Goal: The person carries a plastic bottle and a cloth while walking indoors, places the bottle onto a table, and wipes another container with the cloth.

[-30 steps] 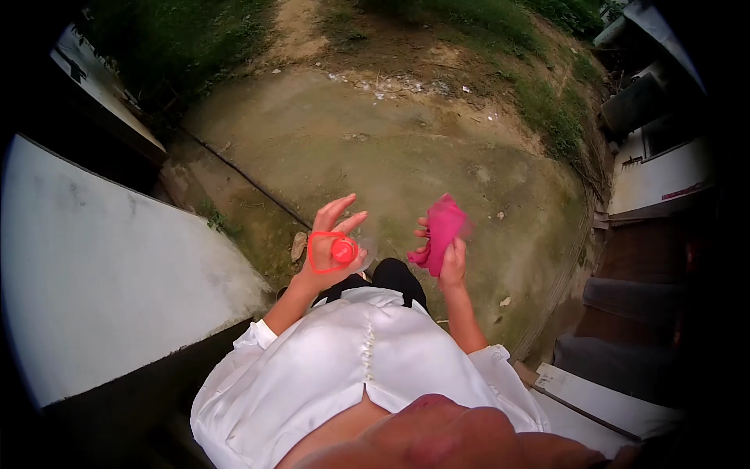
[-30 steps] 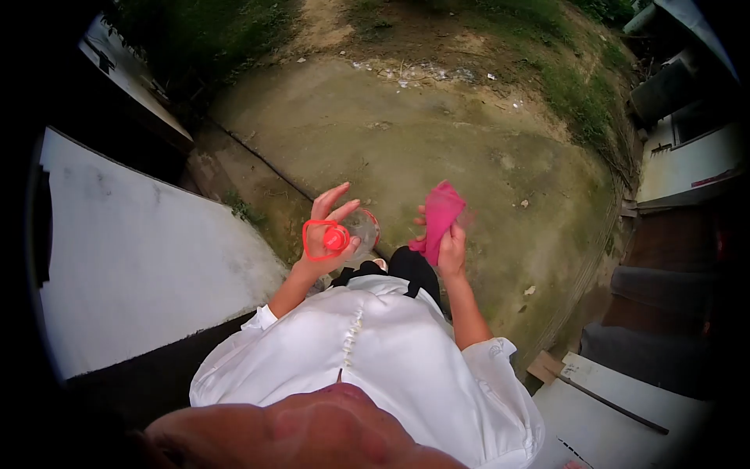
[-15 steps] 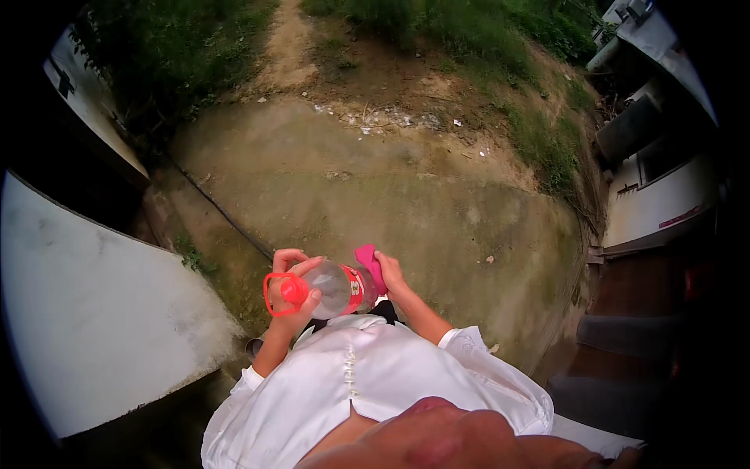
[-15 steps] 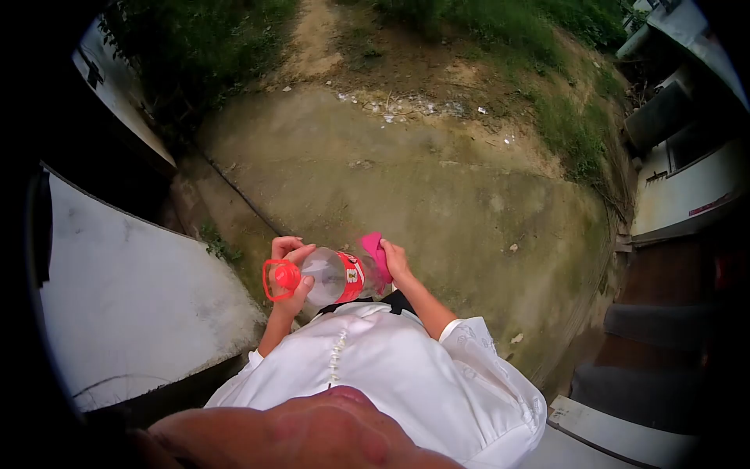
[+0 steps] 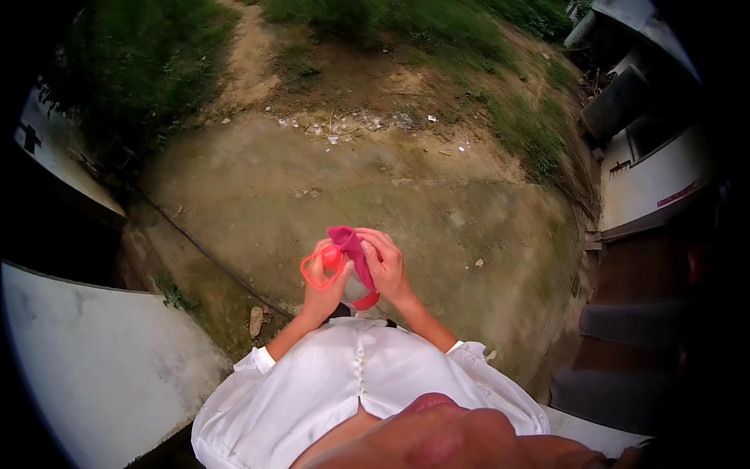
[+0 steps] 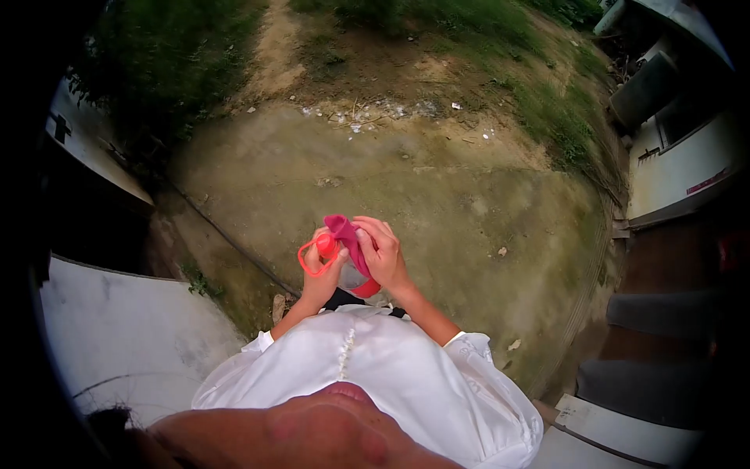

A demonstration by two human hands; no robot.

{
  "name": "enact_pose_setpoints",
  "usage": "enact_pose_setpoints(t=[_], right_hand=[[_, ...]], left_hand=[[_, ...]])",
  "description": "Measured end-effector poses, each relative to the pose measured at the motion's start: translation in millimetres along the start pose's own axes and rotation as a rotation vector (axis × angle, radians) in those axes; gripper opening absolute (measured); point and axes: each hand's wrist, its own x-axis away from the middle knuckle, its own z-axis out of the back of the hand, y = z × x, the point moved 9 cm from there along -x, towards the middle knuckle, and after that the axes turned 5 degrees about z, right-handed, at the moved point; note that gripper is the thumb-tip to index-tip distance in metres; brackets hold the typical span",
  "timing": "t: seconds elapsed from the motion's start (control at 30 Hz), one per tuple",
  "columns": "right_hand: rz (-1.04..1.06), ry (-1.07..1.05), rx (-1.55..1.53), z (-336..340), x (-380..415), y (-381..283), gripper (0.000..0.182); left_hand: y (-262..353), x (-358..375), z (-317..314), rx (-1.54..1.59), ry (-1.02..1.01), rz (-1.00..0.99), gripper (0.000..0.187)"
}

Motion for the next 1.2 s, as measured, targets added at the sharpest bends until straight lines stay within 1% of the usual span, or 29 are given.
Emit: enact_pose_setpoints(t=[0.03,0.07,0.1,0.13,0.17,0.2,0.23,0.3,0.33,0.37,0.4,0.43,0.47,0.53,0.6,0.67,0.7,0.73,0.8,0.83,0.87,0.9,0.93,1.0,1.03,1.1,1.13,1.17,1.2], right_hand=[[-0.106,-0.006,-0.132,-10.9,-5.7,19.0,0.019],[-0.103,-0.010,-0.135,-16.7,-13.0,26.5,0.019],[-0.106,-0.045,-0.115,-24.9,-21.6,29.5,0.018],[-0.111,-0.082,-0.096,-35.2,-32.4,33.0,0.016],[-0.104,-0.093,-0.097,-44.2,-44.4,33.1,0.016],[0.035,-0.125,-0.010,-54.6,-61.6,10.3,0.015],[0.176,-0.157,0.074,-69.4,-74.2,-5.7,0.015],[0.188,-0.198,0.054,-106.5,-104.3,0.3,0.015],[0.199,-0.225,0.040,-126.2,-127.6,3.4,0.015],[0.218,-0.248,0.030,-149.3,-152.4,17.0,0.015],[0.057,-0.361,-0.121,-187.4,-175.6,51.6,0.015],[-0.117,-0.481,-0.269,-222.8,-187.0,67.3,0.016],[-0.108,-0.523,-0.282,-247.2,-197.3,65.4,0.016],[0.172,-0.654,-0.150,-295.0,-227.7,25.9,0.018],[0.218,-0.706,-0.189,-328.4,-243.1,0.4,0.022],[0.292,-0.529,-0.188,-338.8,-257.9,-11.8,0.023],[0.299,-0.585,-0.226,-356.1,-257.3,-12.7,0.023],[0.365,-0.580,-0.235,-367.2,-260.3,-16.7,0.021],[0.444,-0.607,-0.270,-391.7,-276.2,-15.1,0.020],[0.426,-0.714,-0.271,-408.8,-284.6,-4.2,0.019],[0.408,-0.820,-0.264,-426.8,-292.5,7.8,0.019],[0.235,-0.922,-0.318,-451.7,-299.9,30.6,0.018],[0.243,-0.959,-0.326,-464.6,-310.1,38.3,0.018],[-0.037,-1.320,-0.264,-508.7,-310.9,70.4,0.025],[-0.016,-1.352,-0.271,-518.0,-317.9,65.7,0.025],[0.354,-1.165,-0.343,-513.4,-341.6,29.9,0.019],[0.368,-1.191,-0.353,-516.7,-343.1,27.7,0.019],[0.490,-1.077,-0.375,-510.9,-354.8,17.9,0.019],[0.611,-0.951,-0.402,-506.3,-369.7,9.4,0.019]], left_hand=[[14.5,-3.1,6.9,-0.097,0.034,-0.133,0.035],[26.7,-8.3,11.7,-0.189,0.069,-0.268,0.036],[19.8,-19.6,18.0,-0.200,0.057,-0.216,0.041],[13.9,-34.2,26.1,-0.198,0.067,-0.217,0.041],[6.5,-48.0,39.4,-0.156,0.113,-0.222,0.047],[0.0,-61.0,55.5,-0.115,0.160,-0.224,0.054],[-5.5,-72.9,70.2,-0.115,0.176,-0.224,0.054],[-10.5,-97.3,104.4,-0.097,0.195,-0.243,0.063],[-7.6,-111.9,123.3,-0.098,0.218,-0.255,0.063],[0.8,-122.7,136.1,-0.205,0.200,-0.308,0.065],[6.7,-132.1,152.0,-0.317,0.187,-0.353,0.068],[6.3,-138.0,173.5,-0.325,0.224,-0.339,0.068],[5.1,-145.4,195.9,-0.341,0.272,-0.309,0.072],[3.7,-163.0,240.4,-0.369,0.381,-0.285,0.075],[-11.1,-175.5,286.9,-0.231,0.498,-0.198,0.078],[-32.9,-185.5,319.7,-0.209,0.585,-0.169,0.078],[-41.4,-185.3,332.9,-0.176,0.604,-0.161,0.078],[-42.1,-181.4,344.9,-0.194,0.663,-0.146,0.078],[-38.7,-189.6,355.3,-0.187,0.624,-0.182,0.080],[-26.3,-194.6,355.0,-0.357,0.592,-0.269,0.083],[-22.1,-197.7,359.6,-0.359,0.634,-0.259,0.083],[-12.3,-204.8,357.5,-0.365,0.599,-0.238,0.081],[-8.5,-213.2,353.3,-0.366,0.564,-0.215,0.079],[-21.6,-229.3,370.2,-0.367,0.641,-0.206,0.078],[-34.8,-234.6,384.2,-0.341,0.727,-0.196,0.076],[-52.6,-244.4,404.5,-0.320,0.844,-0.179,0.074],[-61.2,-247.9,419.5,-0.280,0.934,-0.119,0.068],[-67.8,-253.9,431.4,-0.239,1.023,-0.067,0.063],[-68.6,-266.9,436.6,-0.250,1.050,-0.078,0.063]])
